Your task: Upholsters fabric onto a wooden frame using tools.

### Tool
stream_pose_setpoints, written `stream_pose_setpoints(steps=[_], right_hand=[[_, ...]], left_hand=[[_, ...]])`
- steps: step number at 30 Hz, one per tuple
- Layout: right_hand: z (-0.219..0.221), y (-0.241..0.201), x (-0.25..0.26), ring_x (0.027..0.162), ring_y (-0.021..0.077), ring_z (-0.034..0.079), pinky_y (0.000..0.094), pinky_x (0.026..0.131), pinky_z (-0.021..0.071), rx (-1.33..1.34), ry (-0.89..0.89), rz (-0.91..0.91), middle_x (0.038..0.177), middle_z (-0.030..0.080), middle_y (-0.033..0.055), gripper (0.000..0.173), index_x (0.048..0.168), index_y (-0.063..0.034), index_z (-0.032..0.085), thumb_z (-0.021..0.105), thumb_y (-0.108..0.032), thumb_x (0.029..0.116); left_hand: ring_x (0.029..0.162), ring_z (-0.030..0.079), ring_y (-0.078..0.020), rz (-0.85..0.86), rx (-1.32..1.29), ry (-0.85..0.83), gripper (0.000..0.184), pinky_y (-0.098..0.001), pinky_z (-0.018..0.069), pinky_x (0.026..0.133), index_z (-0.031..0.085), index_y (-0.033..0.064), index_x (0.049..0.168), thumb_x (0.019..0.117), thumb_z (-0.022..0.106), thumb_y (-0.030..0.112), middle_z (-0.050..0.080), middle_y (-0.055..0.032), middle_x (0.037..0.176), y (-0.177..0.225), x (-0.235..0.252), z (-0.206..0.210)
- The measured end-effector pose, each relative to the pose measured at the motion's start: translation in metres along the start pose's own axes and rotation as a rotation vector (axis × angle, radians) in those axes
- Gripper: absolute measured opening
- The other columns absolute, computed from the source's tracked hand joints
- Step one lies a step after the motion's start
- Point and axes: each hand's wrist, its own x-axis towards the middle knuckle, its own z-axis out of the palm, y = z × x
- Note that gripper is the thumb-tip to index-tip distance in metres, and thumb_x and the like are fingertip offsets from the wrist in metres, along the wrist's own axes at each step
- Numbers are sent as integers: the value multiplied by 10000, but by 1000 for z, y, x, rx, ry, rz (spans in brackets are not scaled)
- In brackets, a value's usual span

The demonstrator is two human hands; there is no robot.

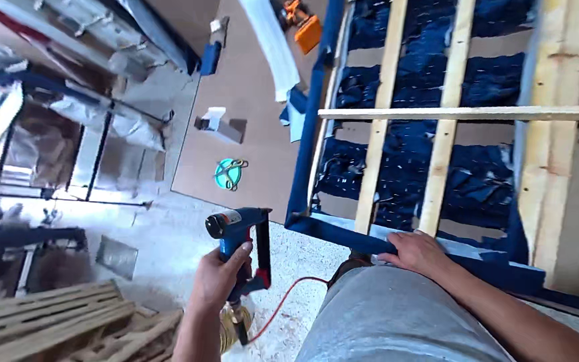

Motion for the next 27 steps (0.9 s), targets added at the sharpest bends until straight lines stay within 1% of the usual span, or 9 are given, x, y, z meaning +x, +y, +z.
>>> stream_pose_setpoints(steps=[2, 5, 7, 10, 12, 15, 19, 21, 27], right_hand=[[2, -27, 42, 843, 317, 720, 541, 821, 557, 13, -104, 13, 834, 711, 120, 657, 1053, -88, 667, 447, -704, 986], [6, -46, 86, 763, 330, 707, 556, 704, 554, 32, -186, -71, 739, 671, 121, 611, 940, -84, 662, 412, -633, 1035], [14, -40, 95, 631, 278, 665, 507, 598, 525, 27, -47, -198, 623, 602, 74, 551, 803, -103, 627, 420, -544, 1062], [29, -30, 96, 534, 242, 613, 454, 533, 503, -43, 199, -309, 546, 534, 52, 547, 713, -104, 588, 417, -472, 1080], [33, -31, 95, 516, 239, 600, 439, 521, 488, -81, 271, -273, 531, 520, 56, 555, 686, -98, 570, 428, -461, 1082], [36, -34, 93, 517, 253, 606, 456, 519, 480, -99, 266, -130, 525, 524, 71, 587, 666, -93, 561, 437, -501, 1070], [29, -39, 95, 582, 281, 655, 498, 539, 506, -84, 106, 28, 575, 585, 82, 595, 711, -100, 600, 465, -577, 1039], [26, -40, 98, 613, 297, 671, 519, 562, 521, -86, 38, 41, 600, 606, 89, 596, 730, -96, 616, 467, -585, 1036], [25, -38, 100, 629, 290, 674, 506, 582, 525, -139, -14, 13, 612, 612, 85, 606, 756, -102, 620, 431, -601, 1042]], left_hand=[[548, 661, -242, -62, -76, -51, 389, -435, 601, 551, 662, -10, 1046, 1042, 564, 366, 674, -117, 679, -30, -1, -1], [561, 671, -225, -92, 35, -158, 390, -433, 601, 563, 693, 43, 1051, 993, 624, 423, 686, -87, 686, -65, 11, -3], [577, 681, -188, -69, 153, -243, 401, -427, 607, 579, 716, 110, 1063, 936, 668, 486, 695, -41, 689, -78, 25, -2], [604, 688, -154, 0, 266, -362, 389, -419, 611, 601, 728, 165, 1048, 908, 694, 527, 704, -6, 716, -78, 51, 4], [593, 676, -150, 63, 344, -421, 377, -428, 598, 592, 730, 192, 1033, 916, 682, 547, 693, 0, 701, -73, 71, 11], [616, 667, -186, 137, 489, -479, 374, -485, 573, 606, 726, 185, 1020, 942, 663, 545, 670, -22, 690, -61, 99, 23], [706, 680, -240, 53, 649, -545, 380, -522, 566, 682, 710, 140, 1012, 972, 650, 513, 677, -67, 749, -34, 120, 29], [731, 682, -272, 11, 706, -571, 409, -540, 565, 704, 704, 109, 1008, 984, 633, 511, 678, -99, 776, -21, 127, 33], [558, 645, -250, -63, 746, -687, 448, -474, 565, 579, 680, 45, 852, 976, 640, 473, 661, -124, 676, 3, 158, 41]])
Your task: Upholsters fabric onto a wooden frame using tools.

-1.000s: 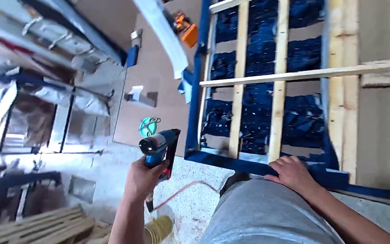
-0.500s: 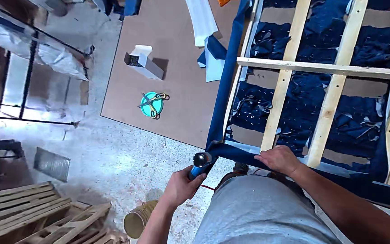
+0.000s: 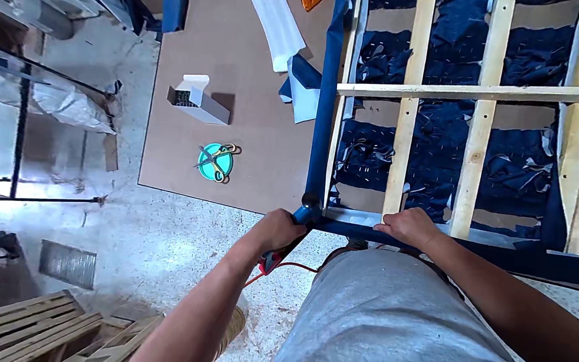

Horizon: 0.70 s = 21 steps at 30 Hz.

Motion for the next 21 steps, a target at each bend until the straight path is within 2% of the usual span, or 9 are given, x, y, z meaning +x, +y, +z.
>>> stream_pose_setpoints(steps=[4, 6, 8, 10, 12, 14, 17, 19, 21], right_hand=[[-2, 1, 1, 641, 292, 678, 503, 589, 523, 13, 11, 14, 620, 617, 85, 602, 762, -101, 626, 450, -610, 1032], [-4, 0, 1, 666, 302, 687, 510, 608, 527, 24, -11, 20, 647, 636, 96, 594, 788, -96, 642, 456, -604, 1032], [-4, -1, 0, 686, 316, 694, 520, 617, 529, 26, -31, 18, 665, 648, 108, 592, 815, -90, 653, 447, -599, 1036], [-6, -2, 0, 697, 328, 699, 533, 623, 533, 35, -41, 25, 677, 656, 117, 587, 824, -86, 660, 454, -593, 1036], [-8, -3, 1, 710, 330, 703, 534, 630, 534, 38, -63, 42, 685, 662, 119, 586, 830, -86, 661, 455, -593, 1037], [-6, -2, 0, 708, 329, 703, 535, 625, 534, 61, -52, 46, 685, 662, 117, 558, 822, -88, 660, 463, -561, 1044], [-3, 1, 0, 734, 326, 715, 546, 650, 545, 124, -12, 54, 722, 693, 117, 398, 873, -100, 703, 507, -404, 1040], [-1, 0, -2, 740, 336, 718, 553, 660, 546, 155, 20, 71, 740, 703, 125, 285, 887, -89, 709, 544, -290, 1005], [-1, -1, -4, 728, 345, 717, 548, 655, 545, 157, 62, 100, 735, 701, 133, 266, 891, -77, 702, 542, -260, 1000]], left_hand=[[522, 630, -217, 0, -19, -63, 418, -408, 564, 544, 668, 23, 887, 973, 670, 432, 652, -115, 656, 21, 1, -14], [498, 595, -188, 30, -165, -172, 395, -358, 553, 517, 645, -2, 1010, 1008, 647, 393, 622, -103, 666, 41, 1, -24], [484, 563, -154, 53, -307, -333, 341, -312, 542, 490, 615, 18, 1108, 1034, 597, 351, 581, -67, 673, 66, 6, -26], [476, 559, -154, 44, -317, -454, 293, -315, 541, 482, 619, 26, 1073, 1028, 590, 314, 576, -66, 661, 89, 18, -19], [471, 553, -154, -6, -275, -490, 260, -322, 537, 476, 624, 29, 993, 1019, 595, 286, 580, -63, 661, 104, 28, -8], [457, 545, -146, -20, -259, -512, 264, -309, 529, 460, 625, 30, 963, 1022, 591, 286, 579, -59, 653, 112, 30, -7], [454, 534, -135, 6, -317, -589, 267, -295, 524, 469, 638, 42, 1002, 1030, 574, 299, 561, -46, 623, 124, 29, -5], [460, 539, -129, 24, -315, -625, 261, -286, 525, 471, 637, 45, 976, 1027, 570, 292, 570, -44, 635, 131, 33, 5], [471, 549, -133, 36, -305, -618, 266, -289, 527, 475, 633, 42, 969, 1029, 572, 293, 584, -48, 655, 134, 33, 9]])
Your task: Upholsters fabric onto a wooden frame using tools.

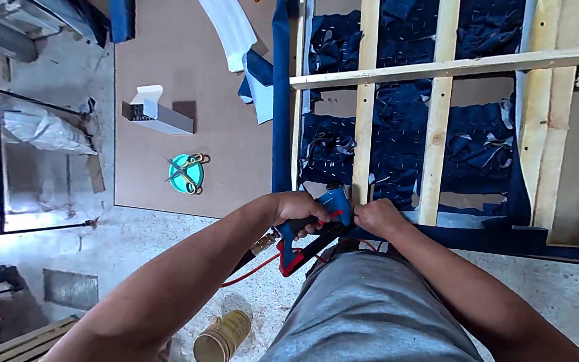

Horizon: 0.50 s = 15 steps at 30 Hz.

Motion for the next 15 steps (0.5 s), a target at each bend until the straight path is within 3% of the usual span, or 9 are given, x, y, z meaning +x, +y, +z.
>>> stream_pose_setpoints(steps=[2, 3, 6, 8, 10, 15], right_hand=[[-7, 4, -6, 728, 356, 715, 555, 661, 555, 37, 9, 39, 725, 689, 143, 352, 912, -68, 689, 509, -341, 1044], [-19, 8, -11, 760, 358, 713, 564, 689, 559, 69, -49, 71, 742, 685, 144, 449, 926, -67, 685, 490, -447, 1062], [-57, 28, -42, 837, 333, 689, 573, 748, 546, 72, -342, 84, 809, 670, 120, 611, 941, -95, 676, 478, -670, 996], [-65, 47, -64, 859, 294, 688, 547, 781, 547, 48, -422, 37, 838, 685, 88, 503, 970, -127, 691, 541, -605, 998], [-64, 64, -72, 854, 260, 680, 517, 815, 530, 86, -383, 9, 830, 688, 65, 410, 947, -137, 695, 534, -503, 1041], [-40, 65, -77, 847, 225, 692, 497, 879, 495, 12, -217, 24, 822, 708, 43, 458, 920, -146, 696, 442, -493, 1076]], left_hand=[[485, 562, -143, 56, -11, 40, 326, -300, 540, 484, 638, 30, 1036, 1044, 575, 350, 590, -56, 676, -6, -9, 5], [491, 563, -148, 95, -41, 65, 363, -306, 544, 490, 637, 27, 1089, 1045, 577, 382, 589, -62, 682, -12, -17, 5], [484, 546, -131, 216, -163, 91, 396, -299, 538, 492, 650, 44, 1147, 1052, 534, 411, 558, -45, 641, -38, -42, 5], [477, 558, -129, 258, -204, 104, 402, -301, 557, 492, 655, 43, 1144, 1054, 516, 409, 547, -39, 619, -43, -55, 9], [488, 578, -137, 288, -197, 96, 413, -307, 572, 509, 647, 36, 1156, 1048, 520, 414, 555, -43, 621, -39, -57, 13], [507, 576, -144, 283, -145, 7, 437, -317, 566, 520, 653, 51, 1187, 1057, 515, 445, 572, -55, 652, -11, -19, 31]])
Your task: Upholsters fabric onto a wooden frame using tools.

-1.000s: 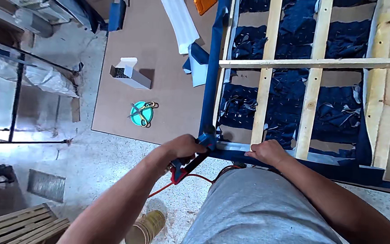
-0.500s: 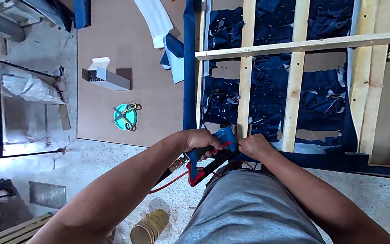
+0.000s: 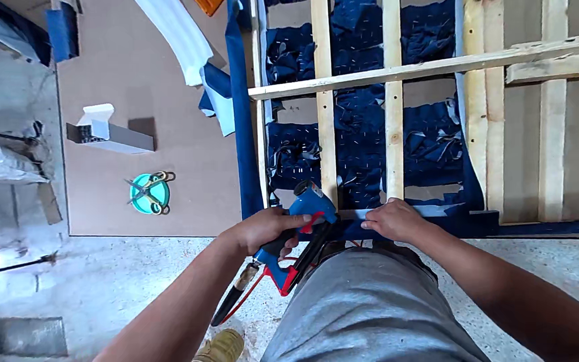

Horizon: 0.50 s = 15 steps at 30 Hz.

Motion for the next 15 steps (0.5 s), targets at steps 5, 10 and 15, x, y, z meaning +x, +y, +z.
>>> stream_pose_setpoints(steps=[5, 10, 15], right_hand=[[-5, -20, 4, 893, 299, 696, 567, 924, 466, -85, -117, 138, 885, 722, 96, 479, 982, -125, 708, 406, -482, 1087], [9, -20, -1, 877, 289, 692, 529, 898, 470, -100, 57, 114, 860, 725, 89, 302, 965, -107, 712, 465, -252, 1061], [2, 13, -50, 900, 273, 691, 514, 895, 509, -45, 328, 66, 883, 720, 72, 312, 972, -106, 722, 553, -355, 1053]], left_hand=[[482, 555, -117, -192, -7, -74, 285, -275, 539, 486, 607, 58, 1063, 1033, 579, 339, 568, -33, 663, 8, 44, 16], [472, 549, -112, -226, -14, -132, 305, -278, 533, 461, 624, 50, 1077, 1035, 561, 346, 592, -45, 698, 25, 67, 29], [481, 562, -125, -183, 23, -105, 362, -290, 546, 481, 640, 43, 1111, 1041, 563, 390, 590, -51, 680, 33, 62, 39]])
